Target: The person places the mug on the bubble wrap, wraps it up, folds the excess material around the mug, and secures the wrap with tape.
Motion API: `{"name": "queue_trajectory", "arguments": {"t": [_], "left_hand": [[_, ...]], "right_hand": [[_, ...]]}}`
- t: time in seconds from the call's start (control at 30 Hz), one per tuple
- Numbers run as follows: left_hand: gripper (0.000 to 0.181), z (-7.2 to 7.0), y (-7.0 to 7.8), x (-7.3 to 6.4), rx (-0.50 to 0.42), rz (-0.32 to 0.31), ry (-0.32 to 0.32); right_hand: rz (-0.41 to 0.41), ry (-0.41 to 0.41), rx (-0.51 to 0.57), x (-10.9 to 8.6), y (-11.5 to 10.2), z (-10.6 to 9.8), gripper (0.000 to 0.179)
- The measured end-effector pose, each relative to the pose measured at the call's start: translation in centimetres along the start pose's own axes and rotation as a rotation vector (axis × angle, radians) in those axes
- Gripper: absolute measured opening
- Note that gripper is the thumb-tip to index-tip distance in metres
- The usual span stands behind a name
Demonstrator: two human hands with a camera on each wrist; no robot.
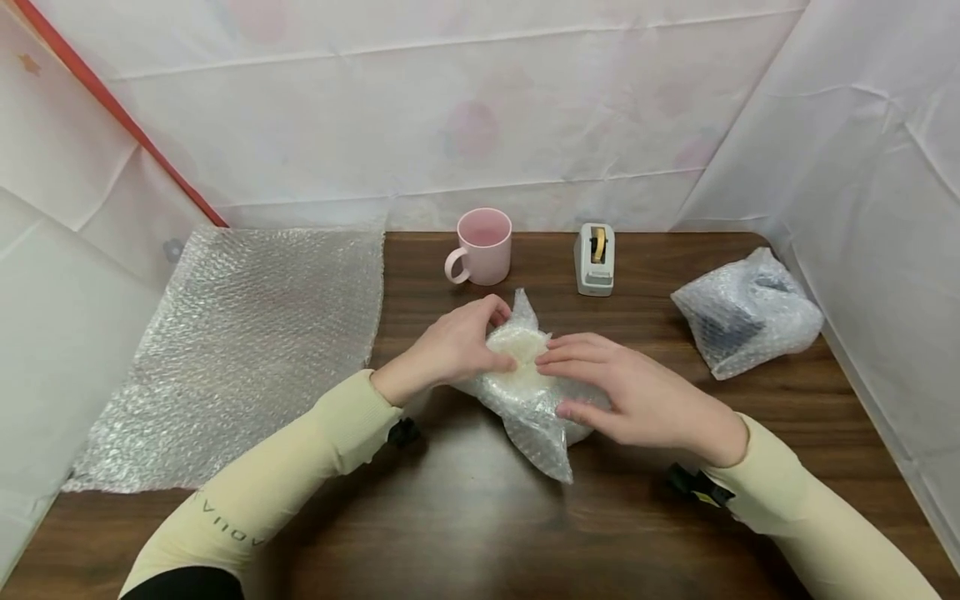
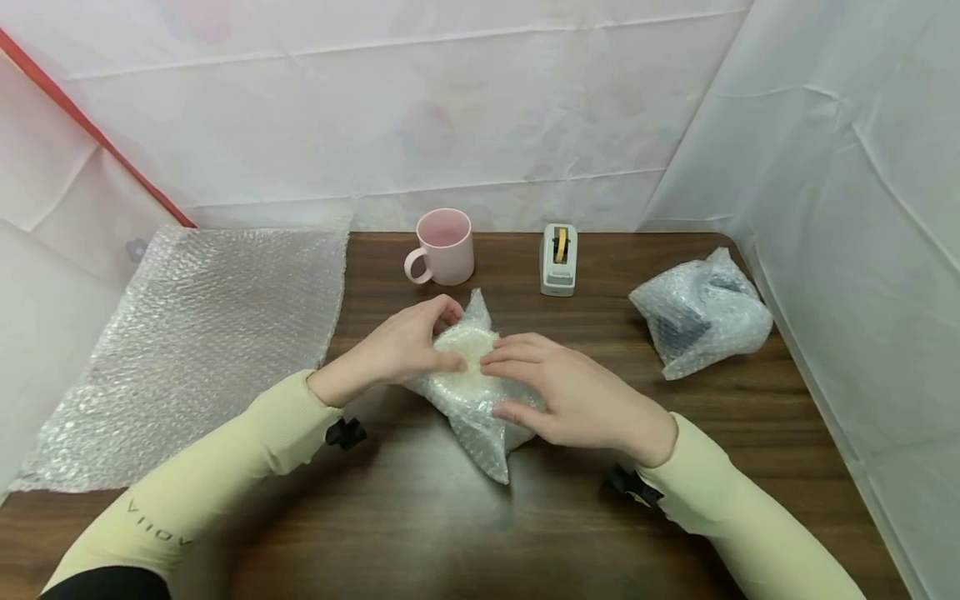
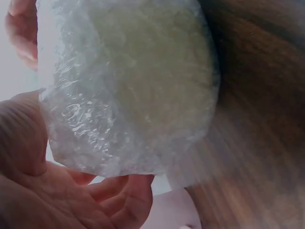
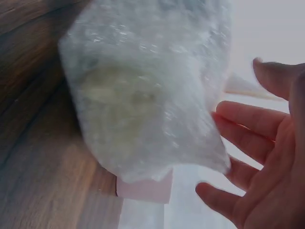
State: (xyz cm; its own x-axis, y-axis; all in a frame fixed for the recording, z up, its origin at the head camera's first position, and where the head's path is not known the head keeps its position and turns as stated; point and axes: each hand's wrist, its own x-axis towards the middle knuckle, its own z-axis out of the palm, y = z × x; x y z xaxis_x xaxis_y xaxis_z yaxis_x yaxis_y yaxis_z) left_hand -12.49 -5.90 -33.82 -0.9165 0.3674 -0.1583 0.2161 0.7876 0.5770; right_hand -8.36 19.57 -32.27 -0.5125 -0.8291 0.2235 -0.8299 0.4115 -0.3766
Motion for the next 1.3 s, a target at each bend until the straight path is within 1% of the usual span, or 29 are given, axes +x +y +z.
{"name": "queue_trajectory", "arguments": {"t": [0.1, 0.2, 0.27, 0.33, 0.37, 0.4, 0.43, 0.47, 0.53, 0.57, 0.6, 0.63, 0.67, 0.7, 0.73, 0.8, 0.97, 1.03, 1.13, 1.23, 1.3], "left_hand": [[0.060, -0.1, 0.0, 0.2, 0.017, 0.002, -0.009], [0.059, -0.1, -0.2, 0.0, 0.009, 0.001, 0.007], [0.057, -0.1, -0.3, -0.2, 0.011, 0.016, 0.041], [0.056, -0.1, -0.5, -0.6, 0.038, 0.061, 0.098], [0.055, 0.0, -0.5, -0.8, 0.072, 0.099, 0.141], [0.053, 0.0, -0.5, -1.1, 0.118, 0.154, 0.194], [0.050, 0.0, -0.5, -1.4, 0.171, 0.222, 0.250], [0.046, 0.0, -0.5, -1.7, 0.233, 0.303, 0.310], [0.034, 0.0, -0.4, -2.5, 0.369, 0.487, 0.418], [0.028, -0.1, -0.2, -3.0, 0.432, 0.571, 0.455], [0.023, -0.2, -0.1, -3.5, 0.489, 0.643, 0.470], [0.021, -0.2, 0.1, -3.9, 0.540, 0.694, 0.463], [0.020, -0.2, 0.2, -4.3, 0.578, 0.729, 0.445], [0.022, -0.2, 0.3, -4.6, 0.600, 0.745, 0.414], [0.025, -0.1, 0.3, -4.9, 0.613, 0.741, 0.383], [0.034, 0.1, 0.3, -5.1, 0.630, 0.705, 0.334], [0.066, 1.3, 0.4, -5.3, 0.627, 0.630, 0.276], [0.073, 1.9, 0.5, -5.3, 0.639, 0.610, 0.260], [0.074, 2.5, 0.6, -5.1, 0.651, 0.595, 0.256], [0.070, 2.9, 0.7, -5.0, 0.655, 0.594, 0.277], [0.067, 3.0, 0.8, -4.9, 0.660, 0.598, 0.292]], "right_hand": [[-0.013, -0.020, -0.068, 0.2, -0.1, 0.8, 0.060], [-0.010, -0.036, -0.152, 0.3, -0.1, 1.6, 0.070], [-0.011, -0.036, -0.177, 0.5, -0.1, 2.0, 0.073], [-0.019, -0.031, -0.196, 0.6, 0.0, 2.3, 0.073], [-0.022, -0.029, -0.202, 0.7, 0.0, 2.3, 0.073], [-0.027, -0.025, -0.204, 0.8, 0.0, 2.4, 0.073], [-0.031, -0.025, -0.203, 0.8, 0.0, 2.4, 0.072], [-0.034, -0.026, -0.199, 0.9, 0.0, 2.4, 0.071], [-0.038, -0.033, -0.184, 0.9, 0.1, 2.4, 0.069], [-0.038, -0.035, -0.170, 0.9, 0.1, 2.4, 0.068], [-0.034, -0.038, -0.151, 0.8, 0.1, 2.4, 0.067], [-0.027, -0.042, -0.129, 0.8, 0.2, 2.4, 0.065], [-0.022, -0.039, -0.105, 0.7, 0.3, 2.3, 0.064], [-0.017, -0.034, -0.081, 0.6, 0.4, 2.2, 0.063], [-0.011, -0.030, -0.059, 0.5, 0.5, 2.1, 0.062], [-0.006, -0.021, -0.022, 0.3, 0.7, 1.9, 0.061], [-0.034, 0.000, 0.019, -0.4, 1.1, 1.9, 0.059], [-0.044, 0.020, 0.038, -0.6, 1.2, 2.1, 0.060], [-0.061, 0.071, 0.040, -0.8, 1.1, 2.6, 0.060], [-0.071, 0.105, 0.010, -0.9, 1.0, 3.2, 0.058], [-0.067, 0.110, 0.001, -1.0, 1.0, 3.3, 0.057]]}}
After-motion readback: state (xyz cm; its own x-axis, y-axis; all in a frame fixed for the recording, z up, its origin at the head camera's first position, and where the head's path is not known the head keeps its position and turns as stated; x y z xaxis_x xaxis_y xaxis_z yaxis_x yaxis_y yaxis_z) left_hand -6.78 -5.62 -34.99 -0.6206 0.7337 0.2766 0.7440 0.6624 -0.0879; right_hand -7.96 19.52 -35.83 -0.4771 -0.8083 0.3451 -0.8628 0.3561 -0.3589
